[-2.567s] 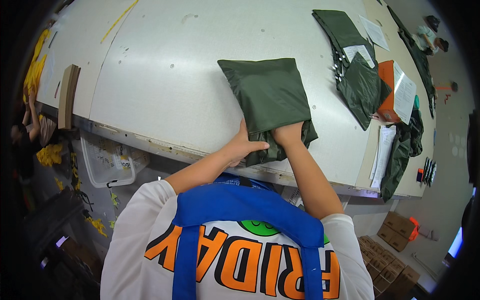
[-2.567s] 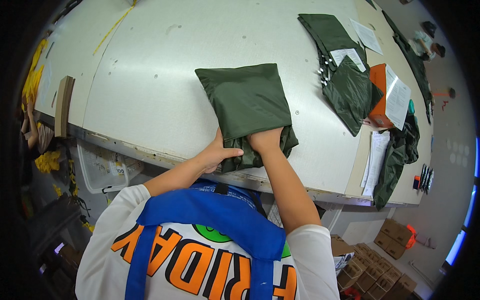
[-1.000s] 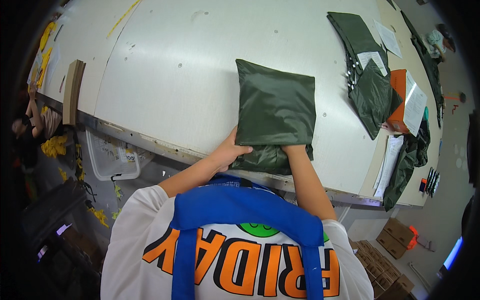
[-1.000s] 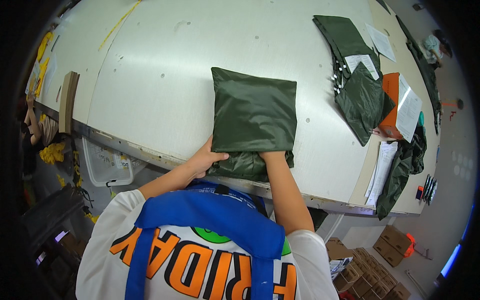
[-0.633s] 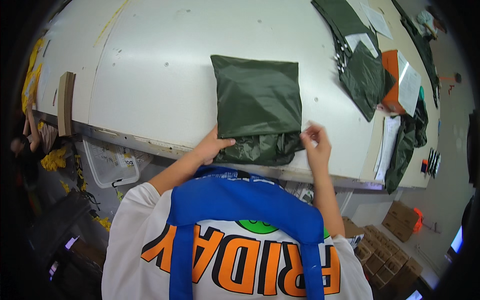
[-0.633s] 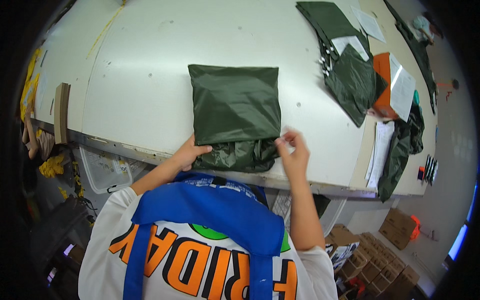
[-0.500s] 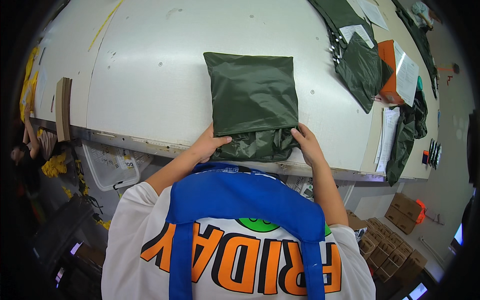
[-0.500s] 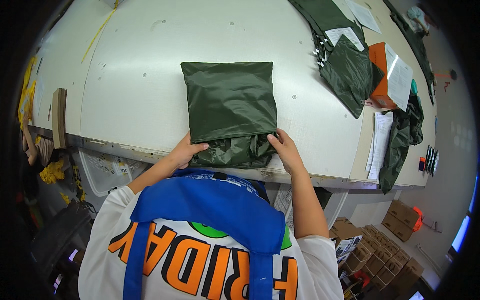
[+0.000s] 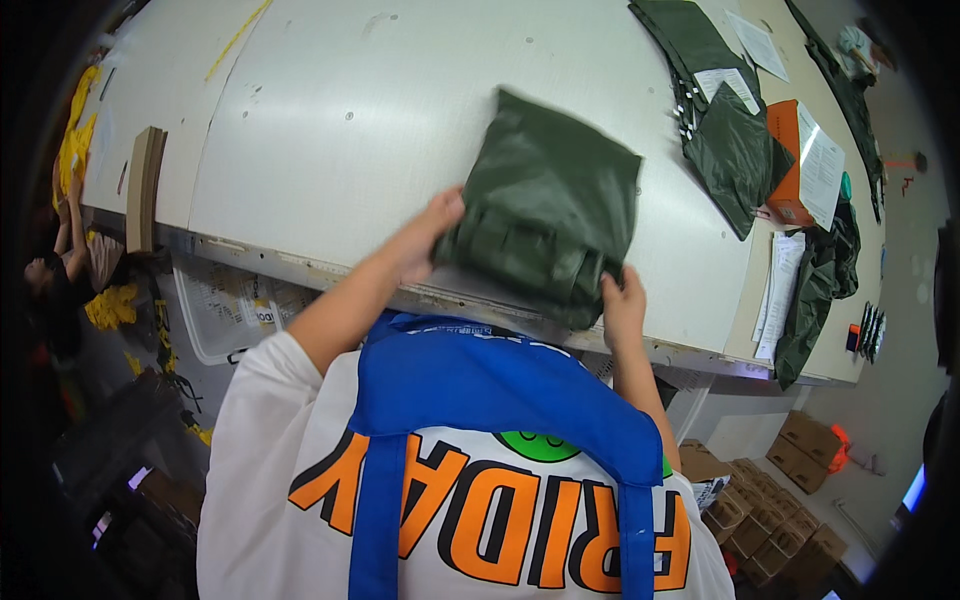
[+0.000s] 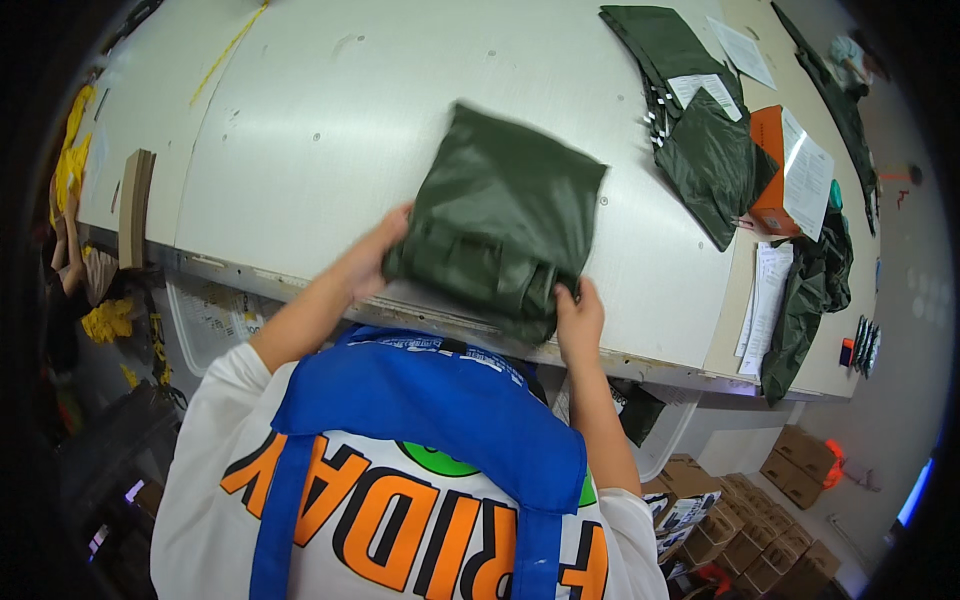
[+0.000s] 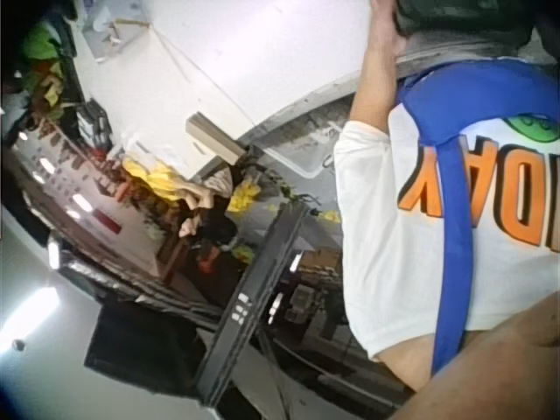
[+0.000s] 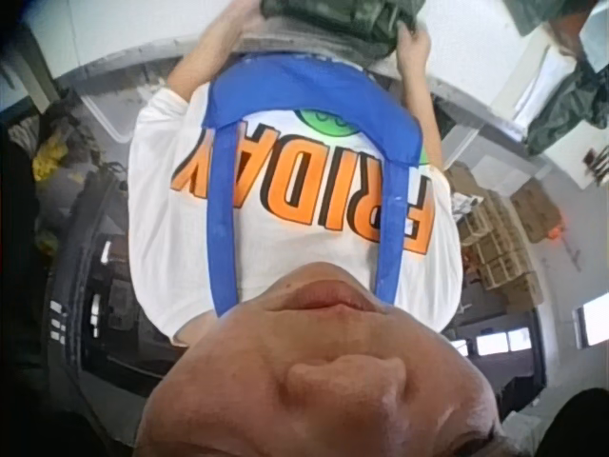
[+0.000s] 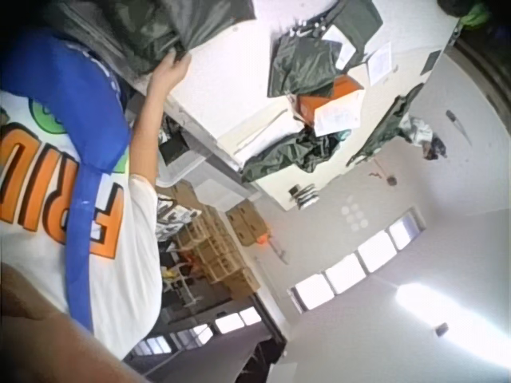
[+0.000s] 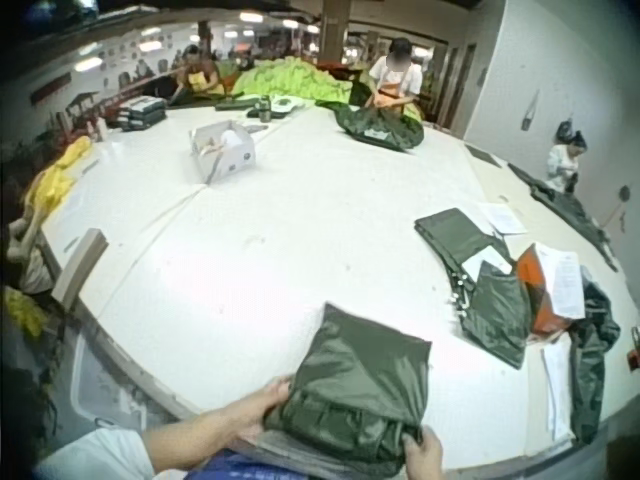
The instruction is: The person folds a green jacket on a white table. They smooth the fabric, fold the sleeves and sides, then fold the jacket into a compact rectangle and place it on a stack.
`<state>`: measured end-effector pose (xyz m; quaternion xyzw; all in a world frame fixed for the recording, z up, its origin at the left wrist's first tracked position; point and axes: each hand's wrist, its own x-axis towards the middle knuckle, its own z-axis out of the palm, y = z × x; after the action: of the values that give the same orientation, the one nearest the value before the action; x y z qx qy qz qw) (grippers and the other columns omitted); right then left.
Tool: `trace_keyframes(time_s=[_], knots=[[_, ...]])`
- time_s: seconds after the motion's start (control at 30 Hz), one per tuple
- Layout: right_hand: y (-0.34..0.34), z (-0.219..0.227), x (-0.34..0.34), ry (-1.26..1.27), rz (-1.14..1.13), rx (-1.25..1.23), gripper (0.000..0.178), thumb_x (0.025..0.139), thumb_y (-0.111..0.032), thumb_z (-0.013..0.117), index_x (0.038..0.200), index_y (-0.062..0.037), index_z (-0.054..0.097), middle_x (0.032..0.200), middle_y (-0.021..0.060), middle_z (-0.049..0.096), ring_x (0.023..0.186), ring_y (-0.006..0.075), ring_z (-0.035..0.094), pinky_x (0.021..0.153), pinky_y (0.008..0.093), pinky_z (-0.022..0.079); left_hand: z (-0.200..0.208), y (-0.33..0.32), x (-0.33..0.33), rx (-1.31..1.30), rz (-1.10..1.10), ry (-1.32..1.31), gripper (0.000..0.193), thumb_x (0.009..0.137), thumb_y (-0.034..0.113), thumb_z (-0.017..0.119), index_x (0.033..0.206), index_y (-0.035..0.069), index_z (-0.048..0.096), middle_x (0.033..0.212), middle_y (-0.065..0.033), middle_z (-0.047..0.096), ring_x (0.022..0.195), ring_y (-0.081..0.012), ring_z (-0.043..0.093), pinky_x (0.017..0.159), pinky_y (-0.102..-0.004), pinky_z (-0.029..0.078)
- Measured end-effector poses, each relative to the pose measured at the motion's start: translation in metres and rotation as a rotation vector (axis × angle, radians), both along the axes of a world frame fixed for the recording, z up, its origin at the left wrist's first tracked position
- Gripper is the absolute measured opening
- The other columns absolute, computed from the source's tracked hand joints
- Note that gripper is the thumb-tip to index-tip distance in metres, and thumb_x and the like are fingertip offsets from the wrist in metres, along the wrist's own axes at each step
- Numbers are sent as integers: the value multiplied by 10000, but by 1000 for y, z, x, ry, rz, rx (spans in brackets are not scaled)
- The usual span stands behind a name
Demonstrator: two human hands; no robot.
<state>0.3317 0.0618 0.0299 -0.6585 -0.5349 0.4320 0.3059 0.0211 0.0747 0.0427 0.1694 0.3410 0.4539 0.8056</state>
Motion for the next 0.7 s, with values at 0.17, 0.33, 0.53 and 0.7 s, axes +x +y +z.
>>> trace_keyframes(time_s=[0.17,0.33,0.53,0.7], knots=[[-33,49,-54,422,52,-662,335,974,-262,470,1162,9,420,790,115,625,683,185,629,639,295,520,9,39,11,10,-94,238,661,926,423,528,1411,39,298,1384,-136,402,1284,-244,379,1031,-417,349],[20,63,-37,251,281,-73,281,953,-235,503,1049,20,571,841,78,633,739,144,613,644,260,484,-11,43,34,68,-408,778,782,873,439,592,1396,-63,296,1409,-268,357,1316,-330,356,1072,-375,307],[104,-6,-28,-192,324,-95,660,772,-394,716,1254,-2,495,1207,221,523,1159,346,494,976,411,394,-39,-26,60,773,-269,1462,1018,723,553,695,1408,-41,233,1404,-232,339,1265,-386,370,1055,-439,324],[120,-2,-38,-148,356,-170,638,722,-378,760,1237,-75,537,1202,161,509,1107,282,500,943,374,417,-41,-8,48,627,-290,1340,986,684,594,691,1363,-37,354,1346,-226,400,1191,-365,433,1011,-418,368]])
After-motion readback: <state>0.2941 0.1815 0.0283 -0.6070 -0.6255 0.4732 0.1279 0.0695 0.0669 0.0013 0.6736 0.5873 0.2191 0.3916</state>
